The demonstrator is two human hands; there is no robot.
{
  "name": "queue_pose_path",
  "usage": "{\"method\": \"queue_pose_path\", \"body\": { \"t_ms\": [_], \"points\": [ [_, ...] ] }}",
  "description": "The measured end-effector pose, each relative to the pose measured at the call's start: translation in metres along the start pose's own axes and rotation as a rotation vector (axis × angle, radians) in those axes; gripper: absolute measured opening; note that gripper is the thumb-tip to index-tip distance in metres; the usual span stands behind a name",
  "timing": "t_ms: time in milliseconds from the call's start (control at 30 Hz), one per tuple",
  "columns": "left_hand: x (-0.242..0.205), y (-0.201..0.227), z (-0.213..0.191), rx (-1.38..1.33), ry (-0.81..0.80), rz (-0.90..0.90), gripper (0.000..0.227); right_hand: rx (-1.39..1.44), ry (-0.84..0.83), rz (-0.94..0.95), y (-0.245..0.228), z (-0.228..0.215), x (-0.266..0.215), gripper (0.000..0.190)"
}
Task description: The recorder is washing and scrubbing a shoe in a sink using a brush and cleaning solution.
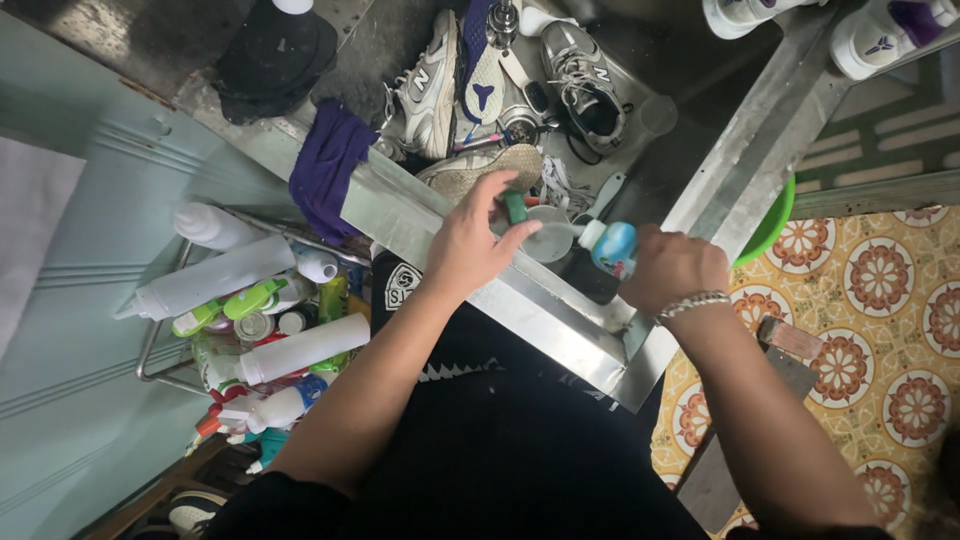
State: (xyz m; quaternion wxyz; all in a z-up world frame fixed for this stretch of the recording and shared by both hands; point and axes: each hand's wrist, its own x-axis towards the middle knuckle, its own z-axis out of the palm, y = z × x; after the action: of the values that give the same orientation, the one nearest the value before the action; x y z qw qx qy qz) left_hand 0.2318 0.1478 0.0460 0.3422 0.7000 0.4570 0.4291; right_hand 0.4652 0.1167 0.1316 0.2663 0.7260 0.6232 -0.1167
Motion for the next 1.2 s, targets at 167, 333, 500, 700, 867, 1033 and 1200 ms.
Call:
{"method": "queue_pose_path", "body": {
  "t_ms": [167,333,500,700,867,1033,1200],
  "points": [
    [-0.008,-0.004,0.005,-0.176,-0.059,-0.026,0.054,0.297,0.047,0.046,0.017,0.019,-0.014,0.063],
    [-0.009,0.034,0.009,-0.33,-0.074,0.033,0.046,0.875,0.234,-0.102,0.025,0.07,-0.022,0.061],
    [-0.006,0.077,0.009,-0.438,-0.134,0.284,0.047,1.258,0.383,-0.273,0.006,0.096,-0.034,0.053],
    [-0.015,0.096,-0.003,-0.247,-0.249,0.243,0.048,1.041,0.576,-0.236,-0.022,0.052,-0.061,0.055],
    [-0.035,0.097,-0.007,-0.199,-0.1,0.078,0.042,0.849,0.735,-0.213,-0.04,0.046,-0.074,0.057],
    [-0.068,0.095,-0.04,-0.522,-0.261,0.173,0.03,1.075,0.5,-0.587,-0.036,0.062,-0.07,0.054],
    [-0.076,0.099,-0.06,-0.851,-0.391,0.161,0.064,1.15,0.225,-1.083,-0.051,0.062,-0.061,0.054]
  ]
}}
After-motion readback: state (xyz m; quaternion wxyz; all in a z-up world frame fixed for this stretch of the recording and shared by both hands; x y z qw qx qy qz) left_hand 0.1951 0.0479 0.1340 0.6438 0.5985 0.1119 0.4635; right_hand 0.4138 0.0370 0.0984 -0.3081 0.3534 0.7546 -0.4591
